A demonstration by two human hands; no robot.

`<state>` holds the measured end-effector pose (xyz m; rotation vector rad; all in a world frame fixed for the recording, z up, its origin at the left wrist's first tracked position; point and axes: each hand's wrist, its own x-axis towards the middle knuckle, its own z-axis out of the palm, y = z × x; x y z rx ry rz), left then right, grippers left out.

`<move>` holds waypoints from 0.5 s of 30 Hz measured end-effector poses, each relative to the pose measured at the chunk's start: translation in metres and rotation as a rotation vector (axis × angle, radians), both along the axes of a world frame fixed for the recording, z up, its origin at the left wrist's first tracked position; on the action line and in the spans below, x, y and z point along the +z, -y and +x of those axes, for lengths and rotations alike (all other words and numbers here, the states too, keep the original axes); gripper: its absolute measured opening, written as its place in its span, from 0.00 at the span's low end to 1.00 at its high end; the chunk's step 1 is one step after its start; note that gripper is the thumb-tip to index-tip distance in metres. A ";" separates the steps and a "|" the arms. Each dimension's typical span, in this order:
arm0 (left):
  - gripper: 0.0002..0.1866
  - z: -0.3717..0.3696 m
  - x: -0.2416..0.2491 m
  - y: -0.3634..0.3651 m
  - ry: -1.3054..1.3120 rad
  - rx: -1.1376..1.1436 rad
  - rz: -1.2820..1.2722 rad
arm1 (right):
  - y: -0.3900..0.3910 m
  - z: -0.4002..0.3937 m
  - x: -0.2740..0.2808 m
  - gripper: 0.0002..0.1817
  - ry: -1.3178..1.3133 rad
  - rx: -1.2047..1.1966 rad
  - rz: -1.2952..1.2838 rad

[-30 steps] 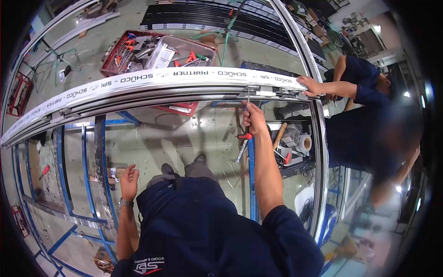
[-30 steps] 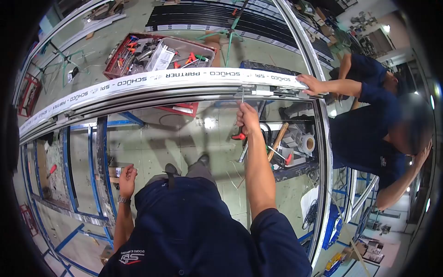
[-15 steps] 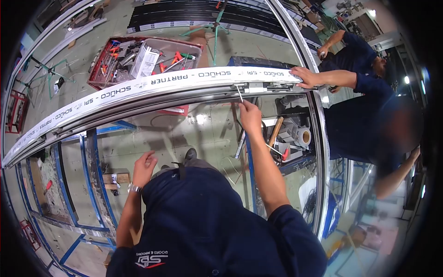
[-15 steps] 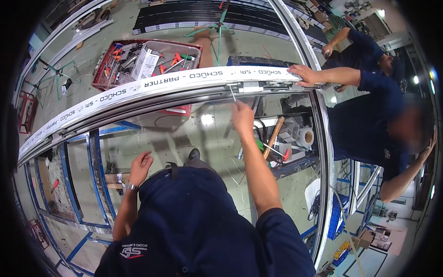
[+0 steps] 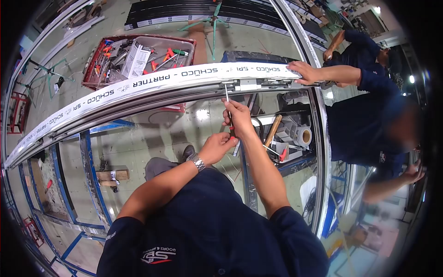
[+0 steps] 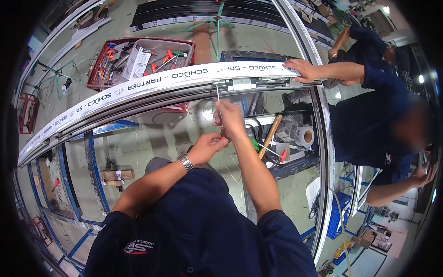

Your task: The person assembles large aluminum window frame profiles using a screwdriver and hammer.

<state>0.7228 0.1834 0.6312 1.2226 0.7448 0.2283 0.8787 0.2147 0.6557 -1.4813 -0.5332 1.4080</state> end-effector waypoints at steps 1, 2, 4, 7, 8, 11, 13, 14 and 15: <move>0.19 -0.001 0.000 0.005 0.163 0.071 -0.252 | 0.001 0.005 0.000 0.21 -0.039 0.017 -0.008; 0.20 -0.003 0.003 0.007 0.327 0.143 -0.502 | 0.001 0.008 0.005 0.21 -0.117 0.041 -0.021; 0.23 -0.003 0.000 0.003 0.538 0.191 -0.808 | -0.003 0.014 0.020 0.21 -0.266 0.091 -0.039; 0.25 -0.008 -0.026 0.003 0.633 0.150 -0.959 | -0.006 0.025 0.025 0.20 -0.230 0.222 -0.096; 0.25 -0.009 -0.027 0.001 0.641 0.147 -0.981 | -0.010 0.030 0.023 0.19 -0.167 0.252 -0.085; 0.26 -0.008 -0.026 0.004 0.442 0.208 -0.832 | -0.011 0.033 0.012 0.16 0.006 0.307 -0.081; 0.29 -0.005 -0.014 0.006 0.239 0.204 -0.575 | -0.011 0.032 0.011 0.14 0.120 0.293 -0.084; 0.31 -0.003 -0.008 0.007 0.137 0.176 -0.409 | -0.012 0.032 0.010 0.14 0.142 0.278 -0.077; 0.34 -0.002 -0.003 0.008 0.033 0.147 -0.242 | -0.012 0.031 0.007 0.13 0.162 0.263 -0.069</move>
